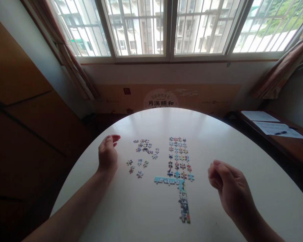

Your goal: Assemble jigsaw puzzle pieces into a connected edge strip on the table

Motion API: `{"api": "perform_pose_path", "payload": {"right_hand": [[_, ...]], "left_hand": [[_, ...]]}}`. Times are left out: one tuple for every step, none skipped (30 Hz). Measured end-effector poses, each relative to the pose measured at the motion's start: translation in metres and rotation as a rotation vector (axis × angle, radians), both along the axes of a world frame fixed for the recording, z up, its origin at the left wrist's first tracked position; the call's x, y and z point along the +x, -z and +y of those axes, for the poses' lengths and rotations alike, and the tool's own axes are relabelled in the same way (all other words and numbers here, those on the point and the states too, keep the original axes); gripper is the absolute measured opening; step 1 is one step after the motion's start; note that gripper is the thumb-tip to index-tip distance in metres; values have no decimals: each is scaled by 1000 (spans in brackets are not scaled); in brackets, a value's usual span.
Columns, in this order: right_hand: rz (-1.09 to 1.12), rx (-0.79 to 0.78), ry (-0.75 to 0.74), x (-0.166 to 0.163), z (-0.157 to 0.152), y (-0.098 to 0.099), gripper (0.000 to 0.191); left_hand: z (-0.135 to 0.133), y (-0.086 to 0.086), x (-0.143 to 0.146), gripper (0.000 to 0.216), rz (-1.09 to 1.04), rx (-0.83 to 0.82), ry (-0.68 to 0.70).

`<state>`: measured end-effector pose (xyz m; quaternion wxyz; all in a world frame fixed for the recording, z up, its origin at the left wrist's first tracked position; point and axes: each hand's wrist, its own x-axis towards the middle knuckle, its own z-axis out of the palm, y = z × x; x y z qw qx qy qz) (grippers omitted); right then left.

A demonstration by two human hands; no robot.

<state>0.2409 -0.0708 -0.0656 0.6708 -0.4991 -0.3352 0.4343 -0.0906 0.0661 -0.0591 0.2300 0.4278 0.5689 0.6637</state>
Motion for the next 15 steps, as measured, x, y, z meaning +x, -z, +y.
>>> {"api": "perform_pose_path", "payload": {"right_hand": [[10, -9, 1, 0, 0, 0, 45], [19, -19, -2, 0, -1, 1, 45], [26, -29, -7, 1, -1, 1, 46], [29, -38, -12, 1, -1, 2, 47], [30, -45, -17, 2, -2, 2, 48], [29, -49, -23, 3, -2, 3, 48], [28, -52, -27, 3, -2, 3, 49], [28, -55, -29, 4, -2, 3, 49], [29, -57, -27, 4, -2, 3, 50], [31, -61, -24, 4, -2, 3, 50], [33, -64, -23, 4, -2, 3, 51], [34, -66, -22, 3, -2, 3, 51], [31, -68, -22, 3, -2, 3, 51], [24, -68, -22, 2, -2, 3, 51], [13, -64, -20, 2, -2, 3, 50]], "left_hand": [[0, 1, -1, 30, -14, -2, -6], [1, 1, -2, 30, -28, -8, -11], [2, 2, -3, 29, -41, -19, -14], [3, 3, -4, 29, -52, -31, -15], [5, 4, -5, 28, -62, -45, -20], [6, 5, -6, 28, -72, -61, -27], [7, 5, -7, 28, -83, -78, -36], [8, 6, -8, 27, -92, -94, -45], [9, 7, -9, 28, -97, -107, -51], [10, 7, -10, 28, -97, -117, -52], [10, 7, -11, 28, -93, -122, -47], [10, 8, -12, 28, -84, -123, -41], [9, 8, -12, 28, -74, -124, -36], [9, 9, -13, 28, -63, -123, -32], [9, 9, -13, 28, -52, -123, -28]]}}
